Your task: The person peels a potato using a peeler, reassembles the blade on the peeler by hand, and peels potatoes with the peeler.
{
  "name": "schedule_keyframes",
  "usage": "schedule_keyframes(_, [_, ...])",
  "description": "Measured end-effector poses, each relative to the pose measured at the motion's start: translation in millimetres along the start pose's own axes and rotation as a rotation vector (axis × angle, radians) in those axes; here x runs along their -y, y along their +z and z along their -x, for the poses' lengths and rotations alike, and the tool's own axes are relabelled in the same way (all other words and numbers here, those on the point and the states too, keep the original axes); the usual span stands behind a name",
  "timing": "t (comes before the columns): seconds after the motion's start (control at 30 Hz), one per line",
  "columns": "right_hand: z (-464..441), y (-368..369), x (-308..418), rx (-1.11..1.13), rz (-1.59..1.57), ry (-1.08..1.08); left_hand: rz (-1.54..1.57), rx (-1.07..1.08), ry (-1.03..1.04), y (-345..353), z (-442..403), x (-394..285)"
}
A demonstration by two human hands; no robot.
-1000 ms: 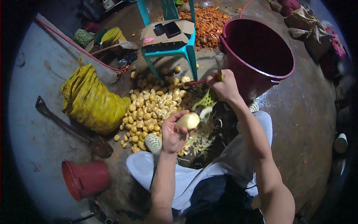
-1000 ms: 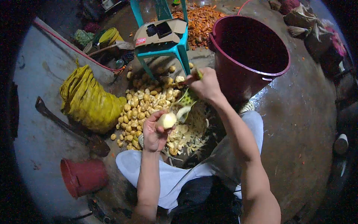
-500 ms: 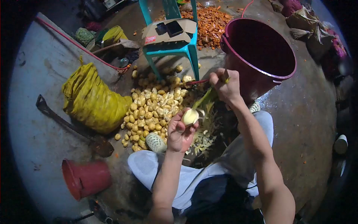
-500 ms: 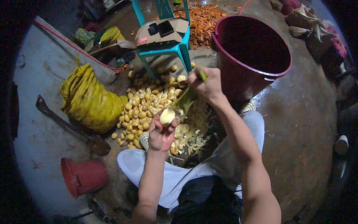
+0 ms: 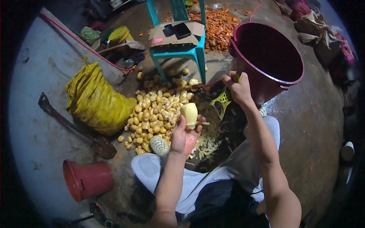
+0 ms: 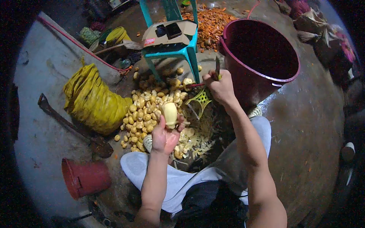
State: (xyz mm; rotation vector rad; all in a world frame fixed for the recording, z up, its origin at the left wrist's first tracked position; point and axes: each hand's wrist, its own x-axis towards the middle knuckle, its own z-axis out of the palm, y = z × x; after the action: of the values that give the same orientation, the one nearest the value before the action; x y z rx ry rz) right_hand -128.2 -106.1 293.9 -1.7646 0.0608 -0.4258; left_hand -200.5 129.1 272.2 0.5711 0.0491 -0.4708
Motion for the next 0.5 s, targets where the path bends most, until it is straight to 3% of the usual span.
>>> schedule_keyframes(0.1, [1.2, 1.8, -9.5, 0.013, 0.071, -0.046, -0.177, -0.066, 0.058, 8.2, -0.7, -6.2])
schedule_keyframes(0.27, [14.0, 8.8, -14.9, 0.261, 0.407, -0.251, -0.529, -0.026, 0.387, 9.0, -3.3, -14.8])
schedule_keyframes(0.47, [49.7, 41.5, -29.1, 0.496, 0.661, -0.335, -0.4, -0.284, 0.322, 7.4, -3.8, -20.3])
schedule_keyframes(0.5, [55.3, 47.0, -27.9, 0.482, 0.671, -0.407, -0.267, -0.326, 0.196, 2.0, -3.0, -19.5])
